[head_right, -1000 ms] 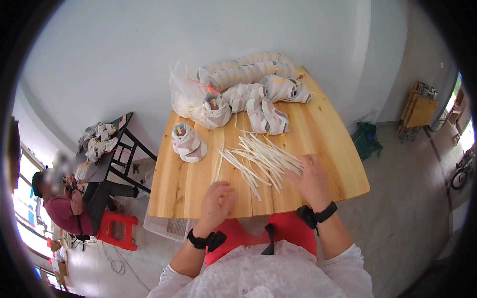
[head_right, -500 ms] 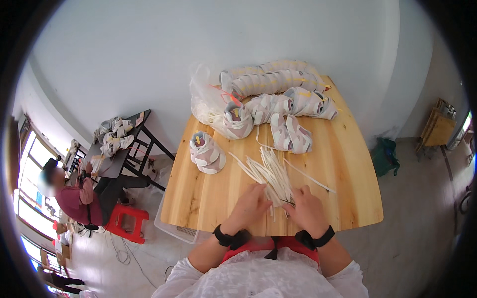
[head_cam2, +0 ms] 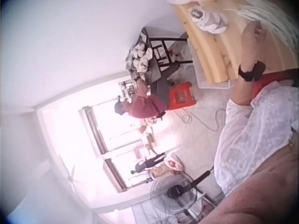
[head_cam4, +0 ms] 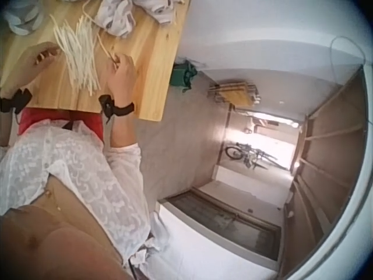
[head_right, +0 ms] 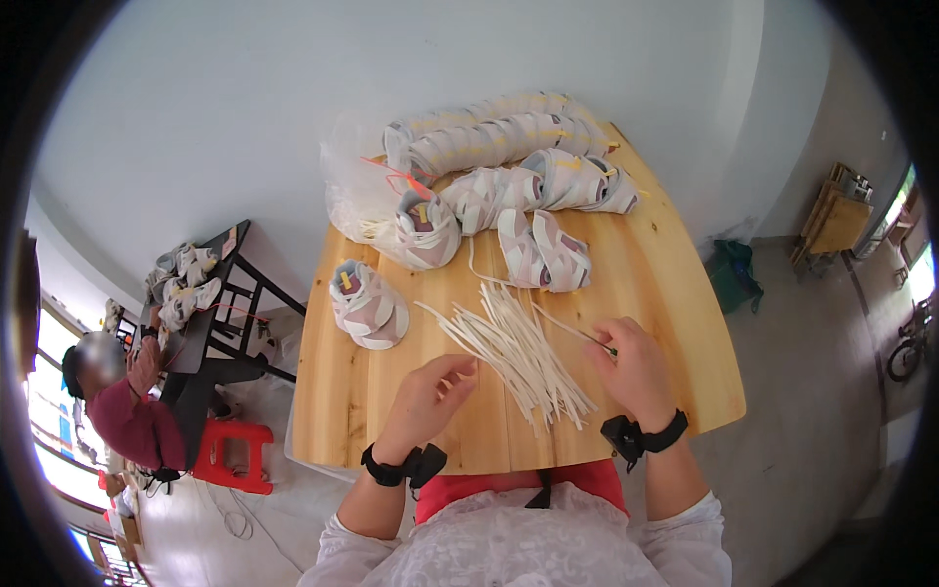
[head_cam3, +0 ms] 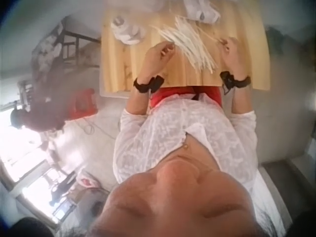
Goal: Manually threading white laces or strips into a shoe upper using a small tool.
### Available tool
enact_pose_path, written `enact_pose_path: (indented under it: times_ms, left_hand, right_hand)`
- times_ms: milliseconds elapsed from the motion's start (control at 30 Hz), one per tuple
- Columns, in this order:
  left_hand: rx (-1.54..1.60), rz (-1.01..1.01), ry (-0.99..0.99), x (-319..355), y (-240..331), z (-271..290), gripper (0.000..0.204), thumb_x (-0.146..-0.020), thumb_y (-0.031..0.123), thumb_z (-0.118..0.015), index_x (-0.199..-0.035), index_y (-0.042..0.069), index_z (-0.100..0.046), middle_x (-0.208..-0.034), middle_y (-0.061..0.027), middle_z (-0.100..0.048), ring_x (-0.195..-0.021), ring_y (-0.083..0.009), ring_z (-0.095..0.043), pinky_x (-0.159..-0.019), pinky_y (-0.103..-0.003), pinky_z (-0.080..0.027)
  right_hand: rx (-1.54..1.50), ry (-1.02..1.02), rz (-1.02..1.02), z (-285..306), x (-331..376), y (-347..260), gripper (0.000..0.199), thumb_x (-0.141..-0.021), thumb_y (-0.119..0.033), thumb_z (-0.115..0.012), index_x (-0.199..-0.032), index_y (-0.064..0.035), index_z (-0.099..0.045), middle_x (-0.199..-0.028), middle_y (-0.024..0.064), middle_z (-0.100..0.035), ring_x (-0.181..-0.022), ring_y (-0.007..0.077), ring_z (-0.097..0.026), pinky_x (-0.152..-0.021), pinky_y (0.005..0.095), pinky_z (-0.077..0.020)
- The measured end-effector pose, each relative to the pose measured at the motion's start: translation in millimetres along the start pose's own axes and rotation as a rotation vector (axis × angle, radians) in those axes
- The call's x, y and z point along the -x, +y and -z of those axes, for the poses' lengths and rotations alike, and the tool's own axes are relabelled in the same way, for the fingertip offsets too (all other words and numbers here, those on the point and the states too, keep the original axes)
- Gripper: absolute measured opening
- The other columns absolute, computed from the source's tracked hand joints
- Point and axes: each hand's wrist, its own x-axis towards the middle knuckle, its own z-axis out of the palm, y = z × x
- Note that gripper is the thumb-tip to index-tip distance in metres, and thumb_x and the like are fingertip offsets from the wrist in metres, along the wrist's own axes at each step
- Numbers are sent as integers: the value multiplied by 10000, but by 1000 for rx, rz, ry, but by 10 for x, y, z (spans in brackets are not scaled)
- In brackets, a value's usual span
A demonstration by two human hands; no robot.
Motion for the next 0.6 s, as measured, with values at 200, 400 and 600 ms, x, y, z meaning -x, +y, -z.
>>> enact_pose_path:
  times_ms: [200, 400, 600]
  left_hand:
    - [136, 96, 27, -3, -259, -165, 221, -872, 83, -635, -1079, 7, -631, -894, -73, -687, -775, -136, -638, -660, -266, -499]
    - [11, 144, 55, -67, -329, -283, 159, -893, 80, -610, -1016, -15, -645, -826, -61, -669, -697, -128, -603, -652, -258, -489]
    - [-116, -14, 39, -31, -337, -448, 114, -908, 29, -563, -995, -21, -618, -853, -93, -587, -718, -201, -556, -624, -293, -456]
  right_hand:
    - [-194, 27, -264, -276, -4, 332, 191, -831, -168, -673, -909, 4, -648, -803, 122, -658, -744, 226, -640, -653, 324, -493]
    - [-267, 85, -294, -437, -63, 537, 207, -900, -210, -626, -885, -5, -649, -718, 92, -623, -652, 158, -588, -613, 287, -469]
    - [-661, 110, -522, 821, 439, 430, 250, -925, -260, -593, -976, -22, -650, -848, 16, -646, -735, 114, -556, -656, 274, -459]
